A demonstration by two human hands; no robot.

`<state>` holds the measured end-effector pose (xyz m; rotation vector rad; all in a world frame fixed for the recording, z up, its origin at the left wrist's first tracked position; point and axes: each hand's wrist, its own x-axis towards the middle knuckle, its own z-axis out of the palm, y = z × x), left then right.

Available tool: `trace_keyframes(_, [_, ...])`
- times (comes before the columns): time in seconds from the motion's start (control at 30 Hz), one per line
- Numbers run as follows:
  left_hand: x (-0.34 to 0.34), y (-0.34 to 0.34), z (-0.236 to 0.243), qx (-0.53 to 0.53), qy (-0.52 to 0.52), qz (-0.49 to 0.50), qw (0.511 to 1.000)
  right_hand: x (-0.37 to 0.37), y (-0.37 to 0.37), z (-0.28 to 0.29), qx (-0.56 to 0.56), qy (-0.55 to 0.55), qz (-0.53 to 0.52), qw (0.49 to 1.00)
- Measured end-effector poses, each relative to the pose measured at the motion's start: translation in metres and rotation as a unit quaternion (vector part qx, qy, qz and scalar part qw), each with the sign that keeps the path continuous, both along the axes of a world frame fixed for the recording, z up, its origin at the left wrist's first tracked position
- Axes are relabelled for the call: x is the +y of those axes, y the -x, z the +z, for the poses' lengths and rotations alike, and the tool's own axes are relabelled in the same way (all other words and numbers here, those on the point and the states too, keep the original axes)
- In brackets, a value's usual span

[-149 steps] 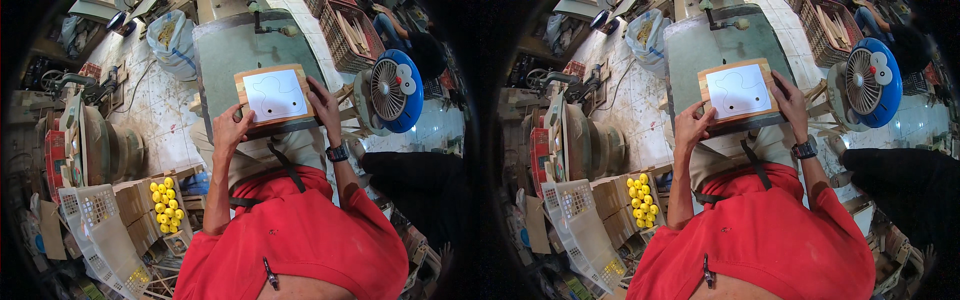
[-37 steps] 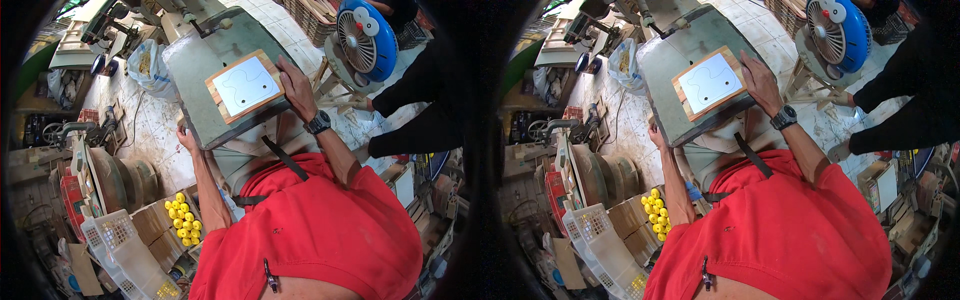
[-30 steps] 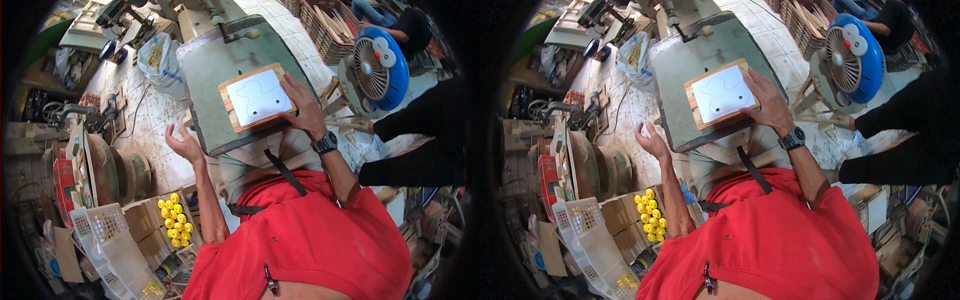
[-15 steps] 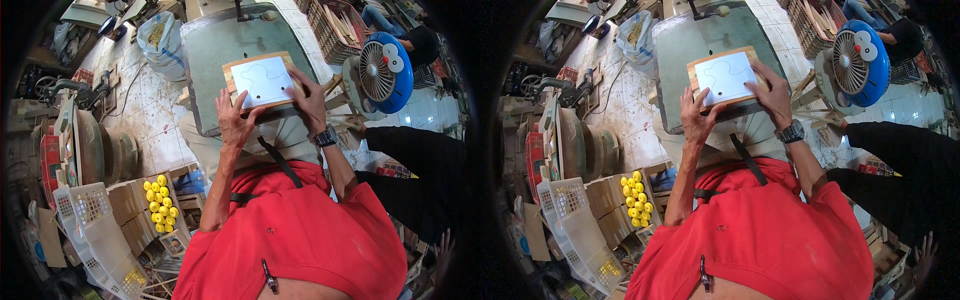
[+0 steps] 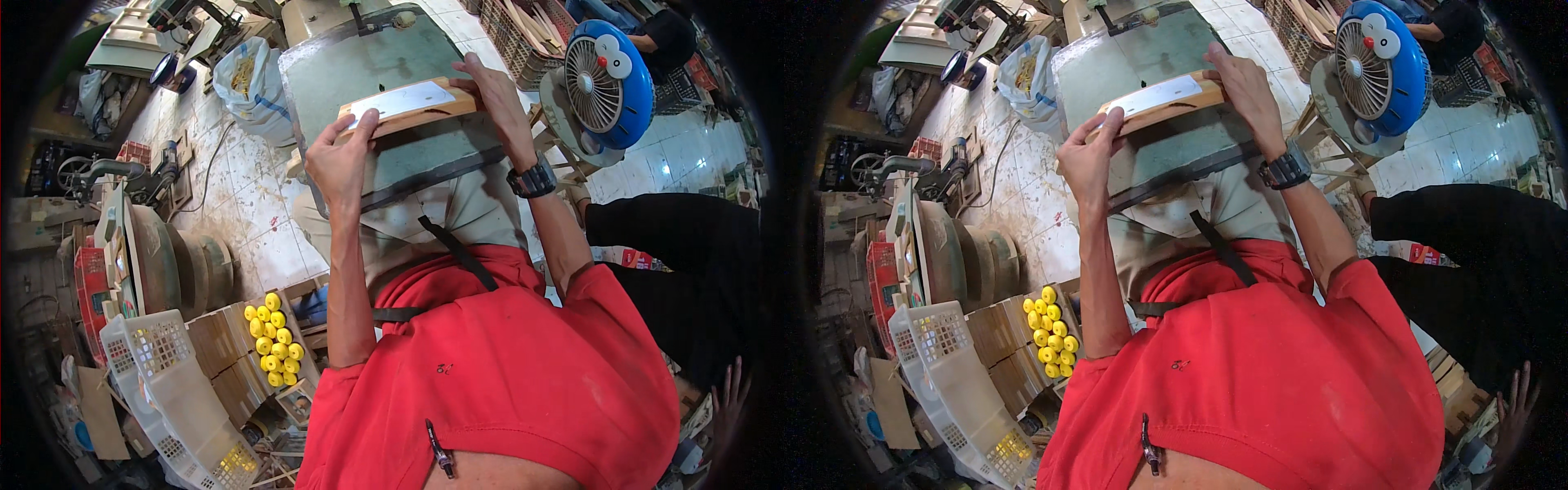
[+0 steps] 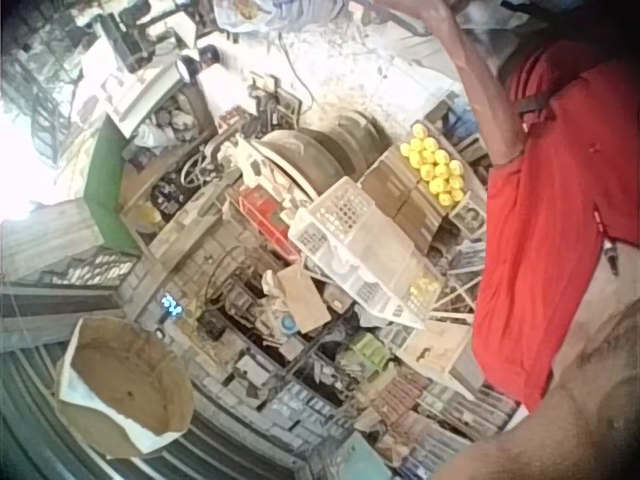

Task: Using a scroll saw to cut out a complex shape from a wooden board following a printed pattern.

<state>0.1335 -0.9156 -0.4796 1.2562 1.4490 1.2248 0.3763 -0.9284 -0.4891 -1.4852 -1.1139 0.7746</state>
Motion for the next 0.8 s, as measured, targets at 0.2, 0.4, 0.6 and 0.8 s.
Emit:
trace_keyframes(0.2, [0.004,0.004,0.007,-0.048,0.004,-0.017,0.999,0.005,0.004,0.008,-0.034,0.02,-0.015,0.999])
trace_keyframes(0.4, [0.002,0.003,0.005,-0.035,0.003,-0.019,0.999,0.004,-0.003,0.002,-0.048,0.03,-0.007,0.998])
trace_keyframes(0.6, [-0.004,0.005,-0.012,-0.051,0.002,-0.012,0.999,0.0,0.0,-0.001,-0.056,0.044,0.014,0.997])
trace_keyframes(0.8, [-0.036,-0.005,-0.041,0.15,-0.075,0.013,0.986,-0.023,0.006,-0.04,-0.042,-0.055,-0.005,0.998])
